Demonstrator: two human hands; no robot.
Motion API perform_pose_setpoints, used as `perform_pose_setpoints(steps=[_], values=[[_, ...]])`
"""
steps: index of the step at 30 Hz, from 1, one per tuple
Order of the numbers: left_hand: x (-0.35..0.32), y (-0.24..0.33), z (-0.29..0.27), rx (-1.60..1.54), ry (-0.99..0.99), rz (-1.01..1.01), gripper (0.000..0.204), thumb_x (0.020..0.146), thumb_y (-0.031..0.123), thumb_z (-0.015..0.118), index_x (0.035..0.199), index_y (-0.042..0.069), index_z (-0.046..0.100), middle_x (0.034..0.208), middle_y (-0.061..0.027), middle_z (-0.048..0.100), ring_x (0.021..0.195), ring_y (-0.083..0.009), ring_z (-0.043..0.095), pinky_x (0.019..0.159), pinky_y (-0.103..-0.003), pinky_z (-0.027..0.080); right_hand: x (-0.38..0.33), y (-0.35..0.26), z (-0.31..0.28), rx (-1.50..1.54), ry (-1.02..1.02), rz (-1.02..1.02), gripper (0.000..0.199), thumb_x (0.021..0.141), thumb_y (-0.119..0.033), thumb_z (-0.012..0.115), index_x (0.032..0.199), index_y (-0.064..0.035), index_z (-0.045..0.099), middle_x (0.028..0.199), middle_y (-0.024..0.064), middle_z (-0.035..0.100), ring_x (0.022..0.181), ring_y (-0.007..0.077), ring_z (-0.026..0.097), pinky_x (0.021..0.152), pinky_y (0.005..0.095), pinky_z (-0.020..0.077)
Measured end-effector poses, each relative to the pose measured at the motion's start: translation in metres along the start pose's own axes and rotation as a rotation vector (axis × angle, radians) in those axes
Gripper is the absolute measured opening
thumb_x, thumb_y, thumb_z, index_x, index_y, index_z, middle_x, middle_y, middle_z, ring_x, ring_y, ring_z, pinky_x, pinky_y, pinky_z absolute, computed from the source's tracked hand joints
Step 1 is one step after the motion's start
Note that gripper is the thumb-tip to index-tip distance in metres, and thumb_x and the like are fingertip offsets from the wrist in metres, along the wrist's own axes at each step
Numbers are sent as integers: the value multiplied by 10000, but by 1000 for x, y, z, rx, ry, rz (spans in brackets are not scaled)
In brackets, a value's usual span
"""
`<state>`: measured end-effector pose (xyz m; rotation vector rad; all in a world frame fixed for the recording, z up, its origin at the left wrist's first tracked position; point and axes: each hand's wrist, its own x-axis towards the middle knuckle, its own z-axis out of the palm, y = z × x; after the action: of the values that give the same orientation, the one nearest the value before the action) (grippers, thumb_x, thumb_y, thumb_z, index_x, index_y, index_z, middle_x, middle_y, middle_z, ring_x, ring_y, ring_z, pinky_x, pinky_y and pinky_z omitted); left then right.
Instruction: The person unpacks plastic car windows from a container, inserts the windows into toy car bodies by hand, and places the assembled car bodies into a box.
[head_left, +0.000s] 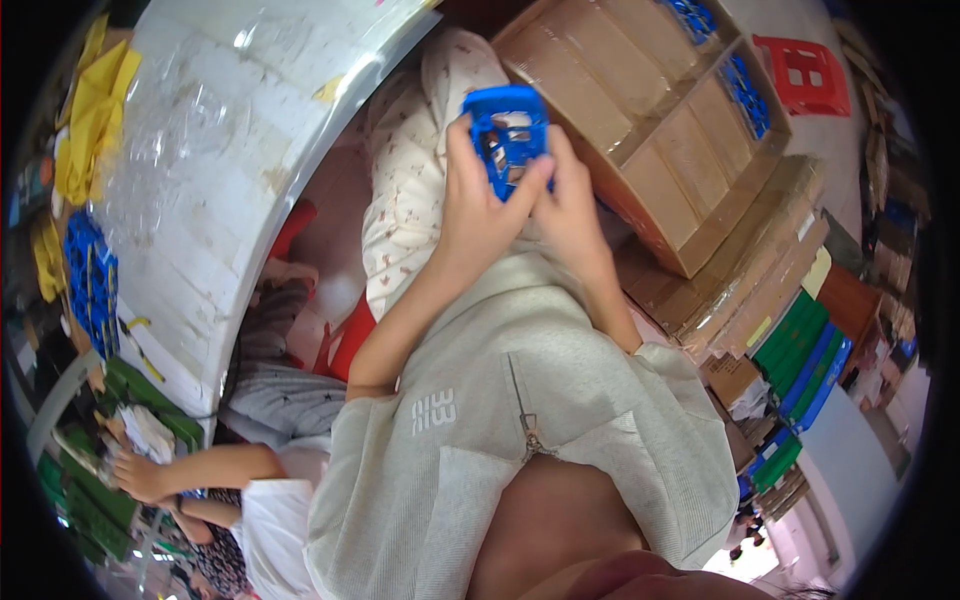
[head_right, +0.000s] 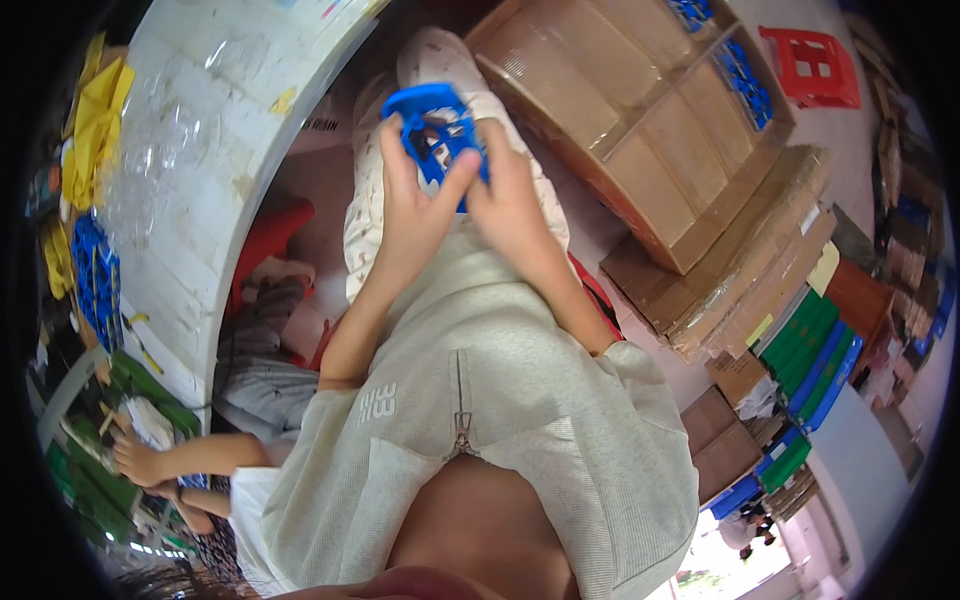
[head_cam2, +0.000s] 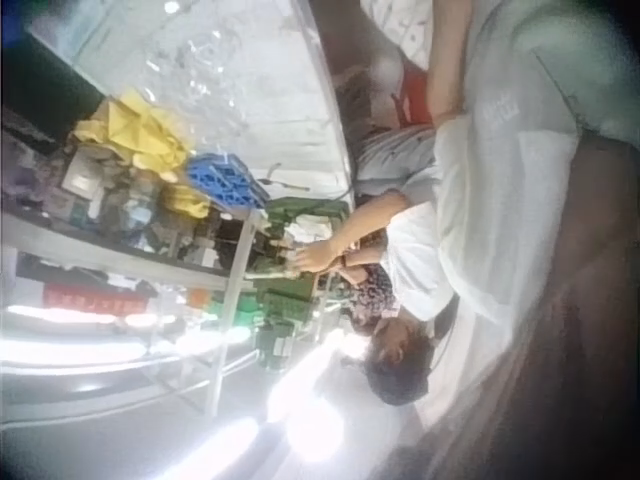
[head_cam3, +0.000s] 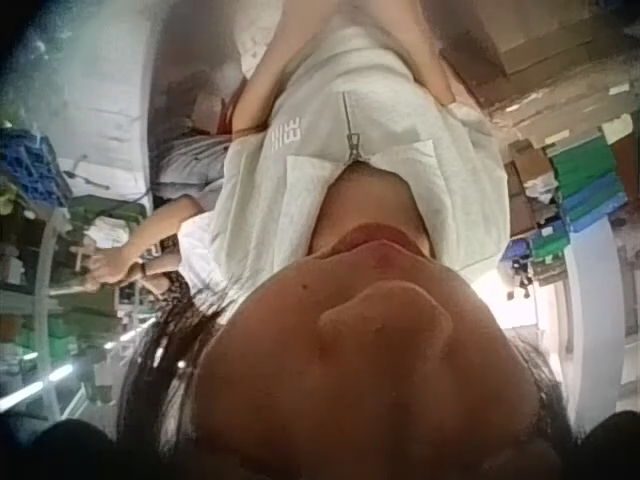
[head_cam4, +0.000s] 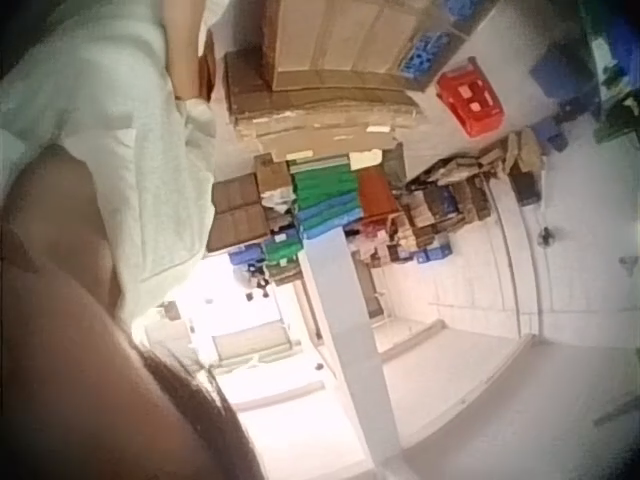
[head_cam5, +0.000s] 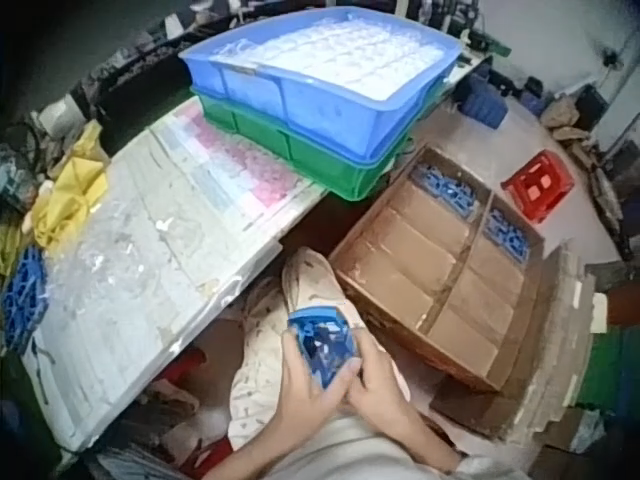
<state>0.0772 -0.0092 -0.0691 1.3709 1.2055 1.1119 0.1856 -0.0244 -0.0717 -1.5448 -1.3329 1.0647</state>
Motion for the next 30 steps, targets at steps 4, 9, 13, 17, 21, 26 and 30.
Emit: perform_pose_setpoints(steps=[4, 9, 13, 17, 21, 26, 30], values=[[5, 14, -4, 44, -39, -240, 662, 716, 205, 708, 1178, -23, 292, 1064, -141, 427, 981, -214, 446, 866, -310, 356, -11, -10, 9, 23, -49, -25, 245, 778, -69, 524, 964, 28, 398, 831, 267, 544, 838, 397, 571, 684, 392, 445], [1, 23, -30, 345, -55, -11, 666, 702, 83, 675, 1201, -4, 243, 997, -115, 447, 853, -166, 453, 775, -287, 399, -9, -17, -50, 199, -567, 38, 436, 789, -193, 626, 1135, 9, 456, 986, 114, 558, 883, 182, 550, 812, 295, 437], [-4, 39, -60, 228, 52, -160, 703, 682, 38, 654, 1254, 27, 245, 1100, -104, 390, 917, -176, 427, 827, -290, 374, 40, 58, -132, 350, -136, 169, 252, 842, -159, 537, 1053, -20, 543, 934, 81, 601, 882, 133, 561, 766, 253, 445], [-2, 38, -67, 336, 40, -211, 667, 740, 77, 630, 1284, 52, 245, 1164, -137, 403, 1040, -211, 423, 907, -303, 341, 116, 221, -255, -110, 667, -39, 224, 816, -96, 504, 1000, 4, 584, 949, 99, 612, 898, 166, 562, 806, 269, 427], [12, 37, -43, 361, -30, -238, 702, 671, 56, 661, 1244, 19, 256, 1100, -109, 400, 915, -177, 427, 848, -282, 351, 171, 312, -353, -401, 919, 108, 327, 800, -193, 538, 1028, 40, 558, 947, 170, 615, 900, 247, 584, 820, 316, 430], [35, 31, -22, 473, -88, -289, 712, 656, 83, 677, 1231, 17, 263, 1069, -125, 414, 905, -186, 445, 845, -300, 365, 220, 358, -413, -612, 864, 466, 532, 782, -409, 494, 1057, 42, 562, 1052, 262, 560, 1009, 363, 535, 877, 400, 396], [49, 22, -20, 499, -106, -315, 683, 660, 98, 680, 1204, 7, 278, 1035, -133, 450, 889, -194, 469, 830, -308, 383, 249, 391, -428, -849, 510, 662, 628, 836, -496, 341, 1100, 35, 550, 1125, 270, 512, 1093, 385, 472, 942, 426, 353]])
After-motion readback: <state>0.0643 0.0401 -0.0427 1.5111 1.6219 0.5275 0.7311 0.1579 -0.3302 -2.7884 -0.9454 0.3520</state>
